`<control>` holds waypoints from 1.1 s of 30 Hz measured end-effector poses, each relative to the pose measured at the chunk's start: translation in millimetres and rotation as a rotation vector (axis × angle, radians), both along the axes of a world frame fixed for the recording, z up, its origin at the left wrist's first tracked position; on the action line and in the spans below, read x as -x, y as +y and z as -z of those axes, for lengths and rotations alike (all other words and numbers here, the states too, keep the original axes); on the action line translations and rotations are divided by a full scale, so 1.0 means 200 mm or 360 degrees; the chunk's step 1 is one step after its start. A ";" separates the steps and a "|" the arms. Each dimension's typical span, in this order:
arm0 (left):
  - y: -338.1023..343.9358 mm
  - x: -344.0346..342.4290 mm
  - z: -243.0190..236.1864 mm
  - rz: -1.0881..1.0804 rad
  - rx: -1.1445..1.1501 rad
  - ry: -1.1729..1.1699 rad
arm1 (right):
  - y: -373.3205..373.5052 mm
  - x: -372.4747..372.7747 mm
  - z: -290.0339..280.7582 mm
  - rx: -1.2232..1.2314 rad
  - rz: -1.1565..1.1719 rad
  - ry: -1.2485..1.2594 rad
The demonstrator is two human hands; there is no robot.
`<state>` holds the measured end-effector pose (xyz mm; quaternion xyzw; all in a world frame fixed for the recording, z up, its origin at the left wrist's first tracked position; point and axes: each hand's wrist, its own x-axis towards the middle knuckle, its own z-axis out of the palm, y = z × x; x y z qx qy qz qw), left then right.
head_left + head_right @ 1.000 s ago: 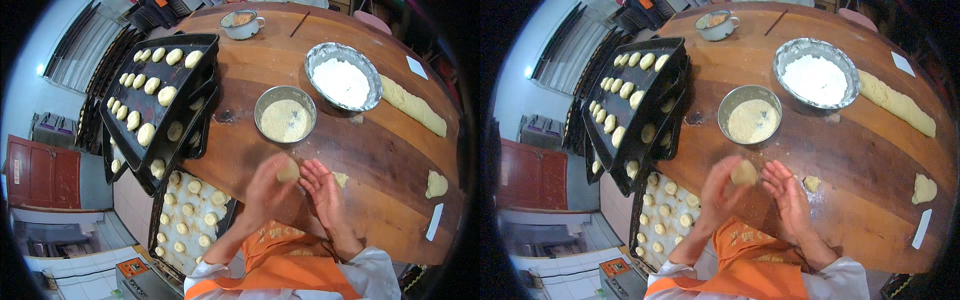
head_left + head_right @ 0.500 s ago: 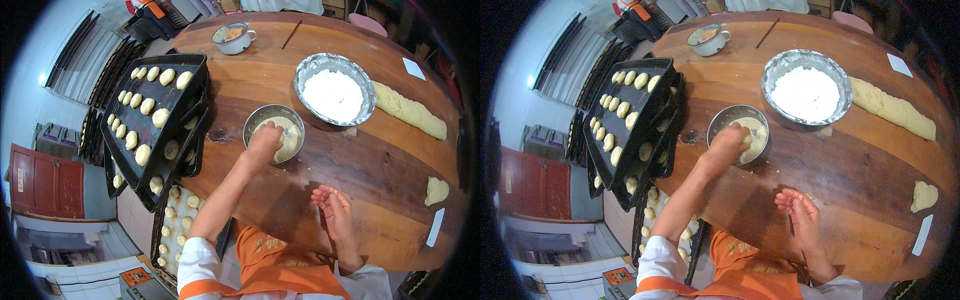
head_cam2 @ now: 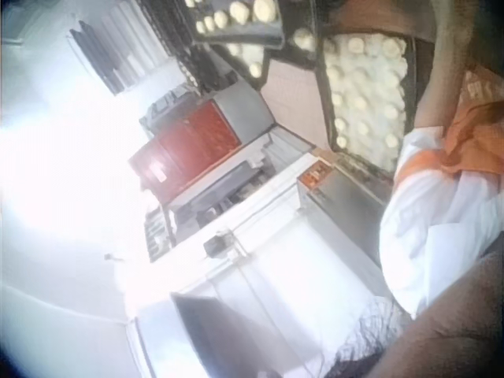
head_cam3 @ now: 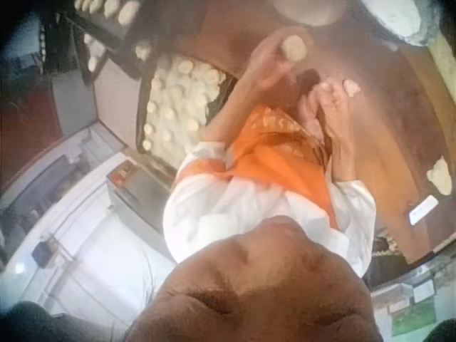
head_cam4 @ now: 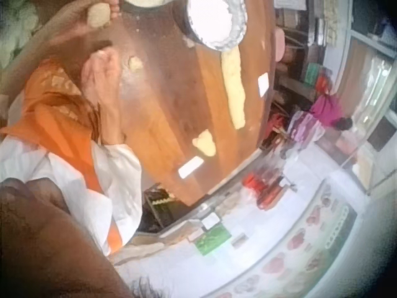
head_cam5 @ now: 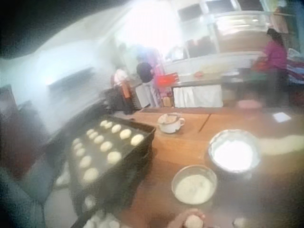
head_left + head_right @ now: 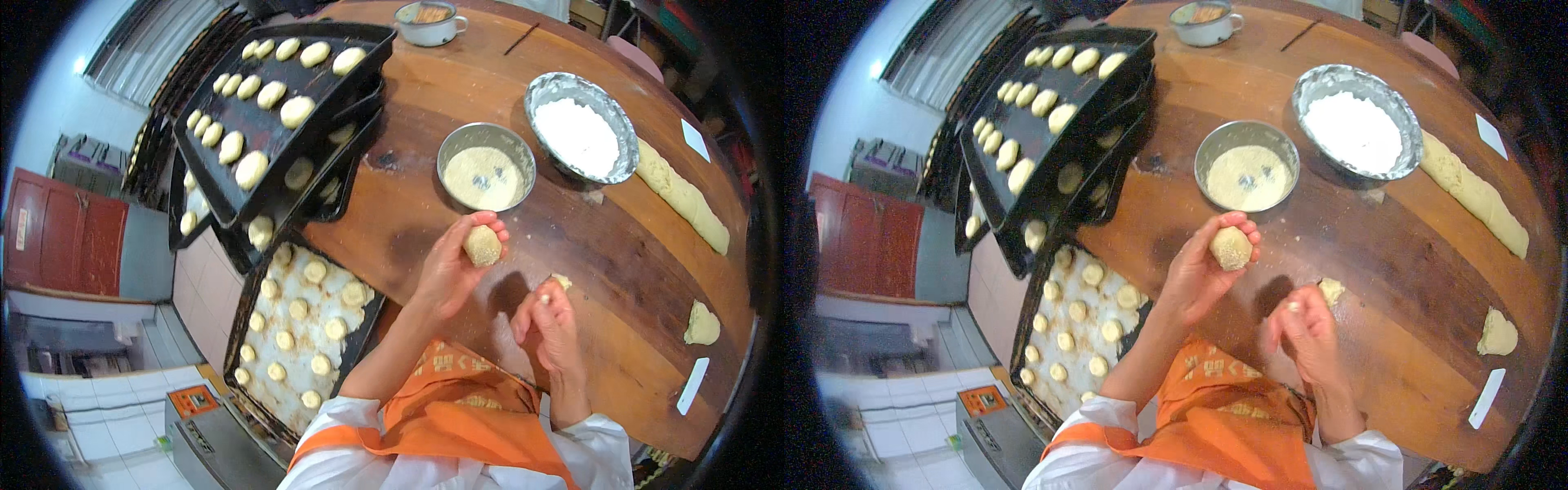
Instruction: The person divides dough into small pieces using a scraper, rolls them into balls by hand, dips them into a bowl of seeds, and places them onto a baking tray.
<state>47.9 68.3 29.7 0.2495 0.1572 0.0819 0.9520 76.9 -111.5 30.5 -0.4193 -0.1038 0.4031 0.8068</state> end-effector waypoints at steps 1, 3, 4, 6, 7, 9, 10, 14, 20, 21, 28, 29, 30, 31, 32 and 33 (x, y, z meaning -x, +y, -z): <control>-0.03 0.04 -0.01 -0.0068 -0.0077 0.0055 | 0.03 0.03 -0.05 0.0164 -0.0181 -0.0021; -0.06 0.12 0.03 -0.0075 -0.0075 0.0054 | 0.09 0.06 -0.10 0.0282 -0.0545 -0.0077; -0.07 0.15 0.05 -0.0077 -0.0080 0.0051 | 0.12 0.08 -0.12 0.0334 -0.0725 -0.0108; -0.09 0.21 0.04 -0.0083 -0.0127 0.0085 | 0.19 0.12 -0.11 0.0311 -0.0761 -0.0174; -0.11 0.24 0.03 -0.0078 -0.0171 0.0085 | 0.21 0.13 -0.10 0.0307 -0.0812 -0.0198; -0.10 0.30 0.01 -0.0073 -0.0315 0.0077 | 0.25 0.13 -0.09 0.0328 -0.0924 -0.0264; -0.09 0.33 0.02 -0.0097 -0.0354 0.0045 | 0.26 0.14 -0.08 0.0361 -0.0917 -0.0245; -0.09 0.43 0.11 -0.0208 -0.0438 -0.0068 | 0.31 0.18 -0.03 0.0519 -0.0976 -0.0280; 0.01 0.58 0.15 -0.0402 0.0116 -0.0262 | 0.33 0.29 -0.10 0.0633 -0.0643 -0.0459; 0.08 0.68 0.15 -0.0605 -0.0071 -0.0188 | 0.31 0.25 -0.10 0.0479 -0.0543 -0.0482; 0.31 1.68 0.54 -0.1897 -0.0574 0.0934 | 0.37 0.17 -0.06 0.0224 -0.0419 -0.0349; 0.35 1.84 0.56 -0.1979 -0.0685 0.1213 | 0.36 0.17 -0.03 0.0314 -0.0431 -0.0375; 0.38 2.03 0.64 -0.2081 -0.0853 0.1453 | 0.36 0.16 0.00 0.0389 -0.0462 -0.0401; 0.41 2.19 0.68 -0.2092 -0.0920 0.1692 | 0.35 0.16 0.03 0.0496 -0.0412 -0.0395; 0.43 2.34 0.72 -0.2087 -0.0980 0.1929 | 0.34 0.15 0.07 0.0606 -0.0356 -0.0393; 0.45 2.49 0.77 -0.2076 -0.0911 0.2127 | 0.33 0.14 0.09 0.0718 -0.0307 -0.0388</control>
